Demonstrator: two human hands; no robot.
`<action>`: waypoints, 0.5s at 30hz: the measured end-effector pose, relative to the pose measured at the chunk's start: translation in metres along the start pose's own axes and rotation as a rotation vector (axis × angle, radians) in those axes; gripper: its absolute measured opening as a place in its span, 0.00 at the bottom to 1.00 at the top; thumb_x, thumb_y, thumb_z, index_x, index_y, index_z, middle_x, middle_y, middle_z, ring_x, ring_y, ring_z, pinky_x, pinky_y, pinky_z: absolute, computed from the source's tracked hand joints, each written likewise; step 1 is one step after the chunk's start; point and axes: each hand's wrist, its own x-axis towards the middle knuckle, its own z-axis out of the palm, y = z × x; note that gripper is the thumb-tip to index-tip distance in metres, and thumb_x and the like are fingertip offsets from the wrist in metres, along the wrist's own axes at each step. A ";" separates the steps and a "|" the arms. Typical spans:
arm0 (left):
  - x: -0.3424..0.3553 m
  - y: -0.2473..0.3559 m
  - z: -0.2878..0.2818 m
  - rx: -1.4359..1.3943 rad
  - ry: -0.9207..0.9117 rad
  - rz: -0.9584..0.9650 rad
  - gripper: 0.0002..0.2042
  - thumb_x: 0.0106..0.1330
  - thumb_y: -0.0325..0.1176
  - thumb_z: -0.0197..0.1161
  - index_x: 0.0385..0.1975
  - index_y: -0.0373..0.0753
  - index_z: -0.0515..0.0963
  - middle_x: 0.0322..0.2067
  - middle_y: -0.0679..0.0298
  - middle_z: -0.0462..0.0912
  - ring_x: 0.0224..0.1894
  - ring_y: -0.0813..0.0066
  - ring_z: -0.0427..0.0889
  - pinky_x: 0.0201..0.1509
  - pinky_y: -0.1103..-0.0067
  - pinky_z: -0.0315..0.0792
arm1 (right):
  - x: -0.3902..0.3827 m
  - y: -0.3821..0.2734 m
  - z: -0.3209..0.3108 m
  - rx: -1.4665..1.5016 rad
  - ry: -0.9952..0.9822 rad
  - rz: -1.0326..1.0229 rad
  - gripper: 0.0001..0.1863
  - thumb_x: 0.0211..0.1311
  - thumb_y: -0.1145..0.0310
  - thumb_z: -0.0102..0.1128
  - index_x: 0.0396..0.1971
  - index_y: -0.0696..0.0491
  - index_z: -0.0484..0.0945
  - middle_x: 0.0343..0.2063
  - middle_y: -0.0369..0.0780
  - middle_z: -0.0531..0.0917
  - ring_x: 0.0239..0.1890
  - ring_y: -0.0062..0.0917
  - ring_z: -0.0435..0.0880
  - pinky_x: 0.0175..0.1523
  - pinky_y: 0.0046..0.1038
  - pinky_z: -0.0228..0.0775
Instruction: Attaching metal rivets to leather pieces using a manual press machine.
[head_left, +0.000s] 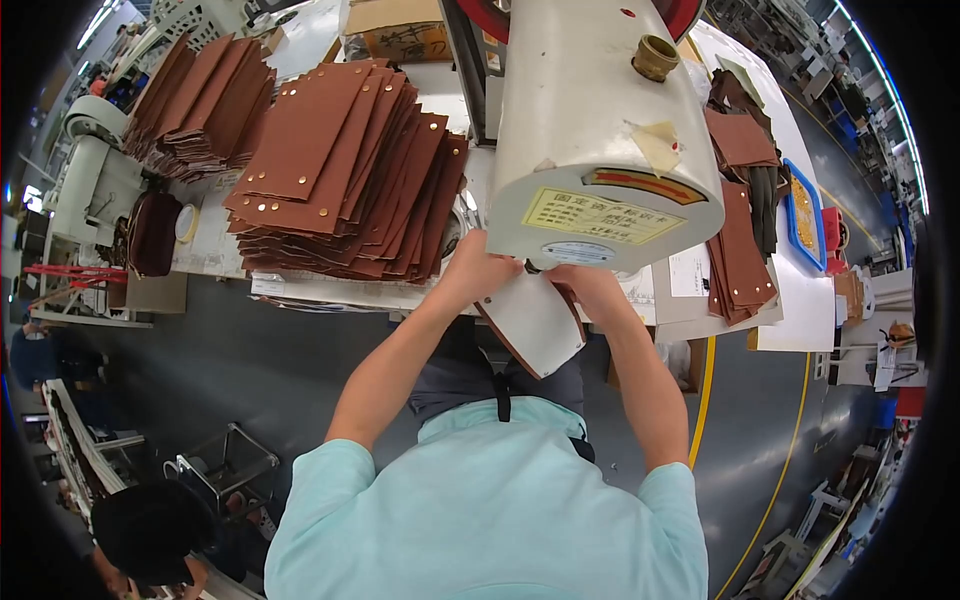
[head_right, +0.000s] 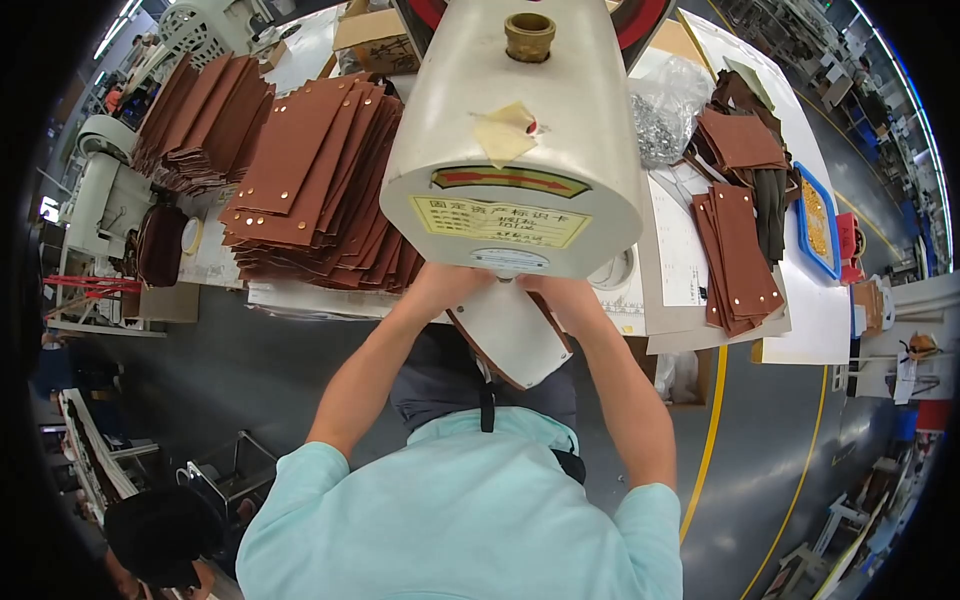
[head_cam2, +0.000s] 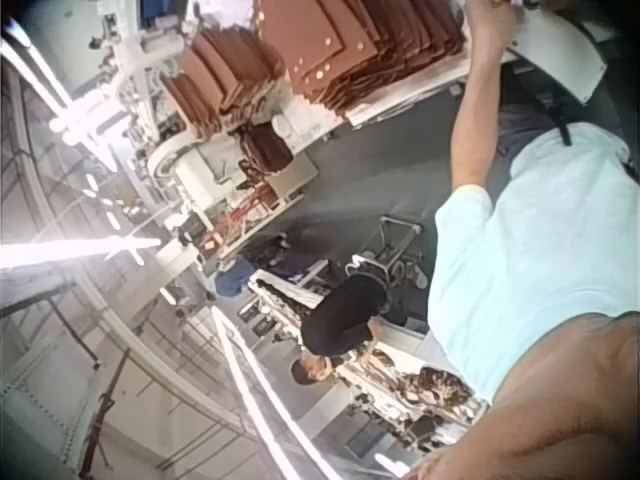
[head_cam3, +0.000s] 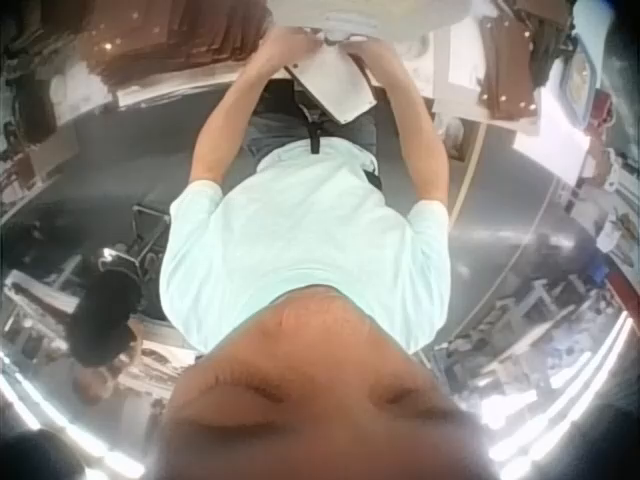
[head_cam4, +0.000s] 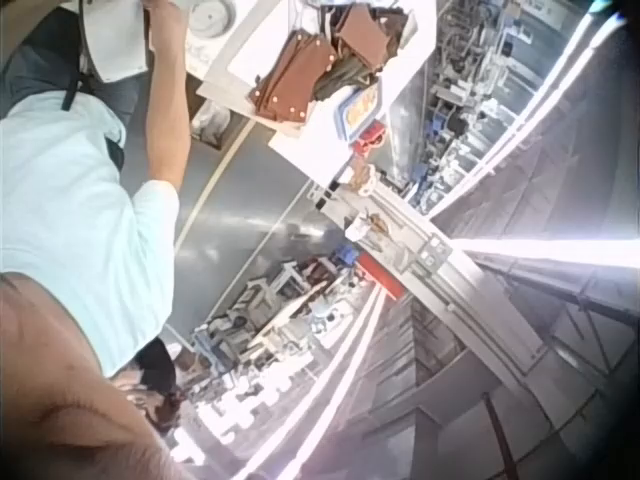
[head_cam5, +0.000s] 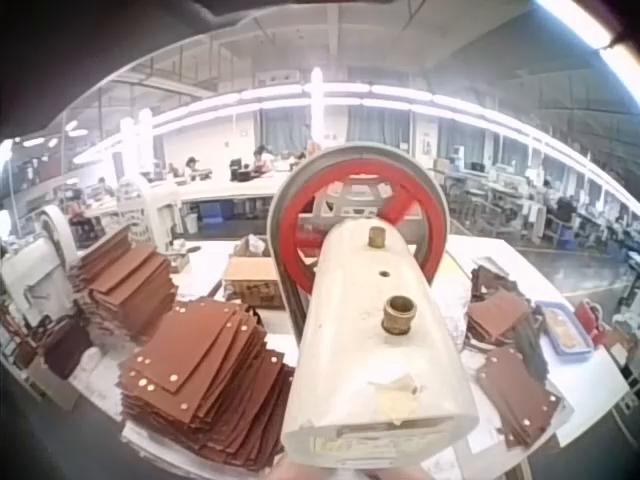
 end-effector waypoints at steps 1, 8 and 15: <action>-0.001 -0.009 -0.001 -0.035 0.041 0.006 0.13 0.54 0.25 0.63 0.40 0.31 0.81 0.23 0.60 0.82 0.25 0.75 0.80 0.29 0.79 0.73 | -0.009 -0.004 0.001 -0.135 -0.025 -0.037 0.18 0.50 0.78 0.67 0.44 0.60 0.77 0.33 0.41 0.83 0.33 0.26 0.82 0.42 0.30 0.77; -0.081 0.006 -0.064 -0.472 0.288 -0.160 0.20 0.59 0.21 0.64 0.53 0.30 0.76 0.34 0.66 0.83 0.32 0.85 0.79 0.35 0.87 0.73 | -0.050 0.013 -0.064 -0.595 -0.439 0.102 0.15 0.55 0.72 0.68 0.42 0.61 0.81 0.32 0.39 0.85 0.31 0.20 0.82 0.38 0.21 0.75; -0.133 -0.004 -0.099 -0.282 -0.335 -0.311 0.21 0.55 0.20 0.68 0.51 0.31 0.77 0.33 0.69 0.80 0.35 0.86 0.78 0.40 0.85 0.74 | -0.023 -0.004 -0.034 -0.140 -0.143 -0.053 0.14 0.58 0.75 0.66 0.44 0.60 0.81 0.39 0.36 0.85 0.38 0.19 0.82 0.44 0.21 0.75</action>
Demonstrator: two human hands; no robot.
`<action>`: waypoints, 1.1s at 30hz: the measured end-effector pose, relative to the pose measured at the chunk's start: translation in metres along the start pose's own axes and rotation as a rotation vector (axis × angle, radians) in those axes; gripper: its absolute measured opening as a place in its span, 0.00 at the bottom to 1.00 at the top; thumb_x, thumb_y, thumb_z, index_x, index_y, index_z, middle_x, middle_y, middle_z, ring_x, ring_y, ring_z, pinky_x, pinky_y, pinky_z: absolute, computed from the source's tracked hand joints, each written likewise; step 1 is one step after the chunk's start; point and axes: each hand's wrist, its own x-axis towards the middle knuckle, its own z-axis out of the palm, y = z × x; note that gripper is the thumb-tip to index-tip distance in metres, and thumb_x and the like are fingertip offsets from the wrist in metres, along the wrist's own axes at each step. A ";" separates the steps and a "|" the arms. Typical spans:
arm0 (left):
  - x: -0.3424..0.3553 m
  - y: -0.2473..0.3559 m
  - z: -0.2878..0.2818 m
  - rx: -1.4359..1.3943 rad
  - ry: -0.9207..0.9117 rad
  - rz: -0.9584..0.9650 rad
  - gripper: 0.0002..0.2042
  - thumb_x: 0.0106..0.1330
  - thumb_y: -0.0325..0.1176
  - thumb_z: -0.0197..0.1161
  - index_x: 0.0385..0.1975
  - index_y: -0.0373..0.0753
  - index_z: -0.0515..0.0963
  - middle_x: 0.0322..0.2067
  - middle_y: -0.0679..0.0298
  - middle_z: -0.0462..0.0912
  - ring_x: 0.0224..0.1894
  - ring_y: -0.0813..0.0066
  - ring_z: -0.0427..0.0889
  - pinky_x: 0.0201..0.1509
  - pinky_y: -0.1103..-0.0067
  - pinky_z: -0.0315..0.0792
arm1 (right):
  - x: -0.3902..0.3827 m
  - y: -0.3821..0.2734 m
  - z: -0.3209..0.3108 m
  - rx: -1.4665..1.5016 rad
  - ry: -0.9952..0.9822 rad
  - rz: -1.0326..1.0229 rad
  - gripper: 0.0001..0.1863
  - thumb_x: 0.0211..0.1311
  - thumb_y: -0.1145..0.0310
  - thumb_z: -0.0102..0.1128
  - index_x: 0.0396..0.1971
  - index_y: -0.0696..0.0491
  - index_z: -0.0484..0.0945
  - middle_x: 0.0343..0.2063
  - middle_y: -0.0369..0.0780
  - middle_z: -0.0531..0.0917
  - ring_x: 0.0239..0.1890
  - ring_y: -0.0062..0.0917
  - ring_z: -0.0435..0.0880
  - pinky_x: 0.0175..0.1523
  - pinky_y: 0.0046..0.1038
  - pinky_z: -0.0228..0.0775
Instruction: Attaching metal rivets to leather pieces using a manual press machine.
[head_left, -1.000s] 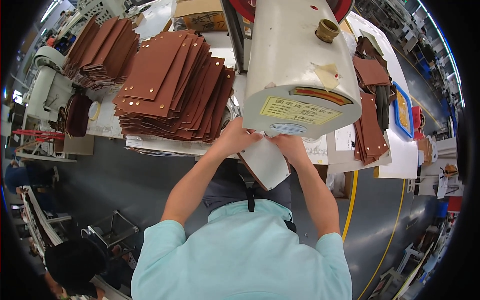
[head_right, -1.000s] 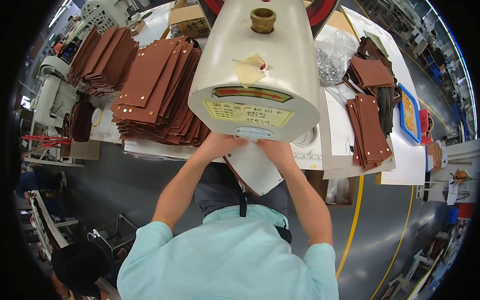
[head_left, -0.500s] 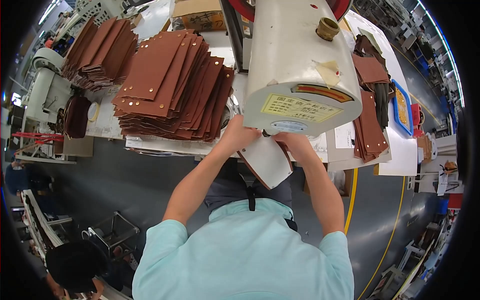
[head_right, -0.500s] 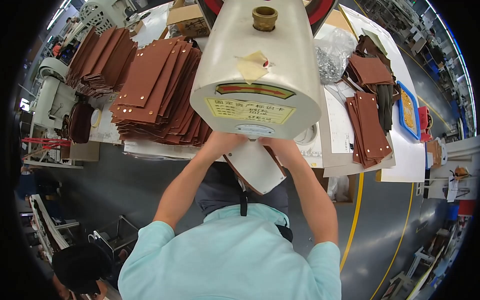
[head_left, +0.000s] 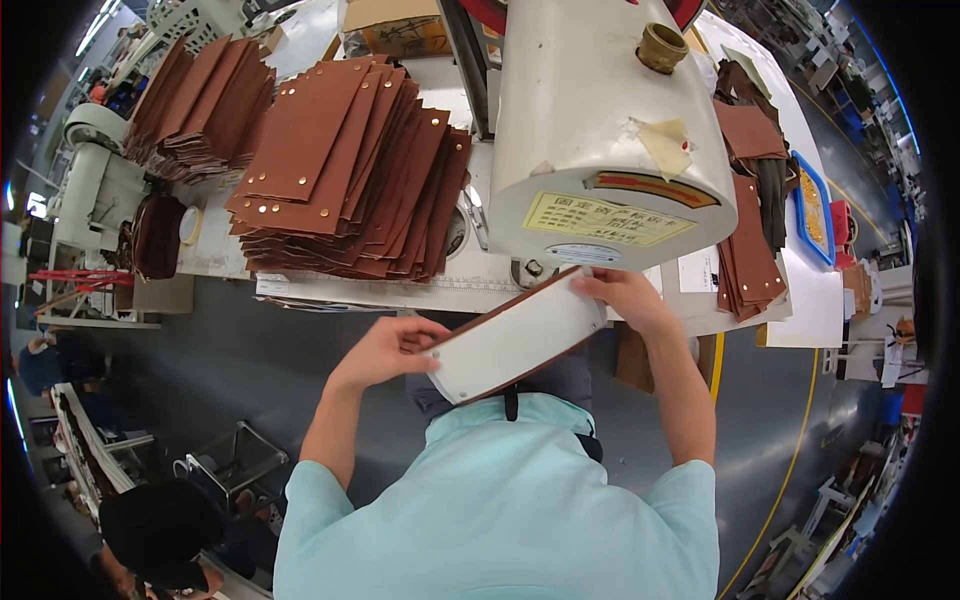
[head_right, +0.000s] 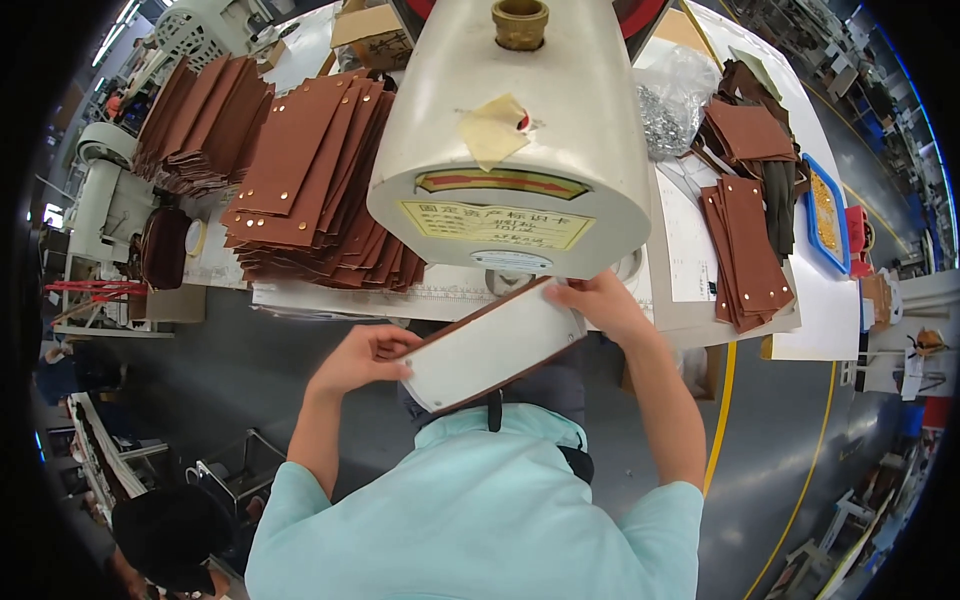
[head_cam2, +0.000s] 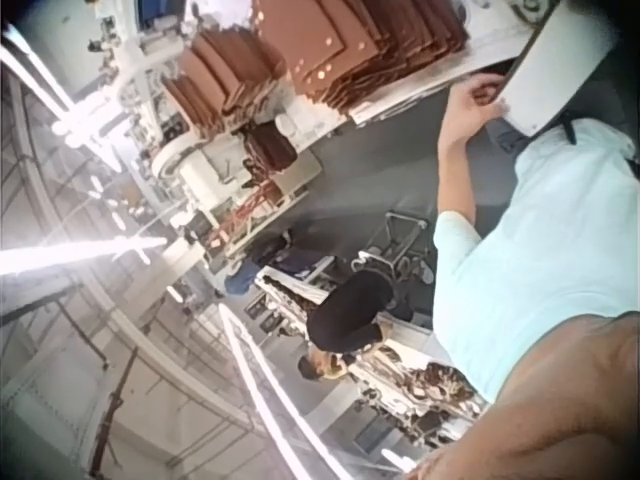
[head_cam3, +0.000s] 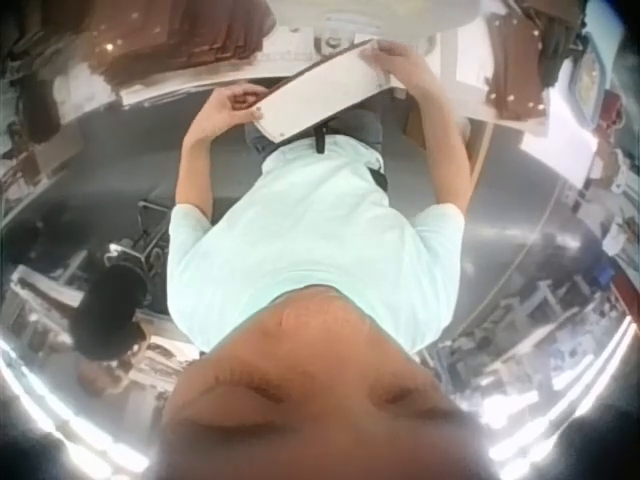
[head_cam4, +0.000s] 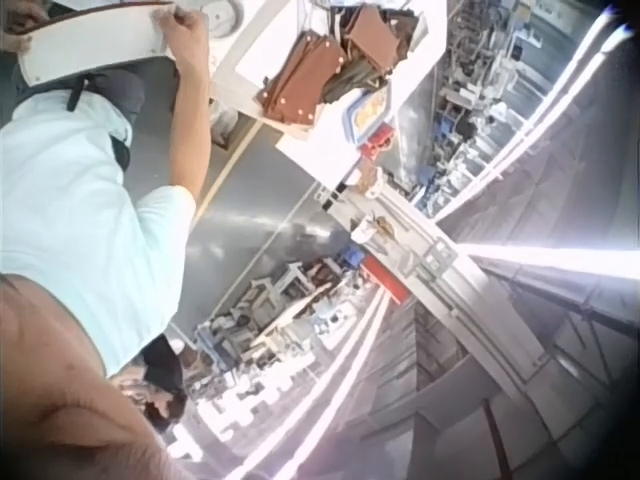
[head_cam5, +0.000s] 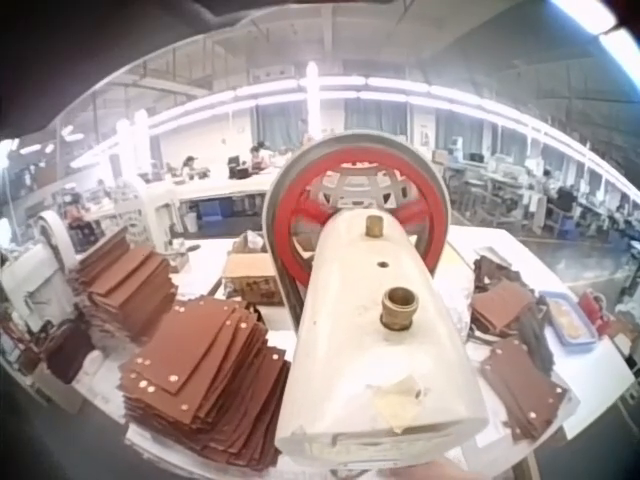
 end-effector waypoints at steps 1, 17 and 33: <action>0.004 0.002 0.002 0.070 -0.035 0.019 0.21 0.55 0.22 0.68 0.51 0.31 0.77 0.33 0.68 0.81 0.35 0.85 0.78 0.40 0.84 0.74 | 0.008 -0.003 0.011 -0.037 0.037 -0.084 0.18 0.55 0.73 0.69 0.47 0.58 0.79 0.42 0.36 0.83 0.42 0.21 0.80 0.47 0.23 0.73; 0.142 0.026 0.064 0.152 0.328 0.301 0.09 0.58 0.24 0.61 0.37 0.29 0.82 0.25 0.59 0.84 0.26 0.79 0.79 0.32 0.79 0.73 | 0.053 0.006 0.019 -0.285 0.102 -0.122 0.24 0.43 0.79 0.73 0.45 0.56 0.80 0.43 0.38 0.82 0.46 0.27 0.78 0.50 0.28 0.72; 0.056 0.030 0.058 -0.191 0.228 0.025 0.21 0.60 0.20 0.61 0.55 0.33 0.70 0.35 0.62 0.82 0.32 0.79 0.82 0.35 0.83 0.78 | 0.011 0.010 0.005 0.161 -0.226 0.097 0.12 0.57 0.73 0.69 0.39 0.58 0.79 0.31 0.38 0.83 0.32 0.25 0.84 0.40 0.28 0.80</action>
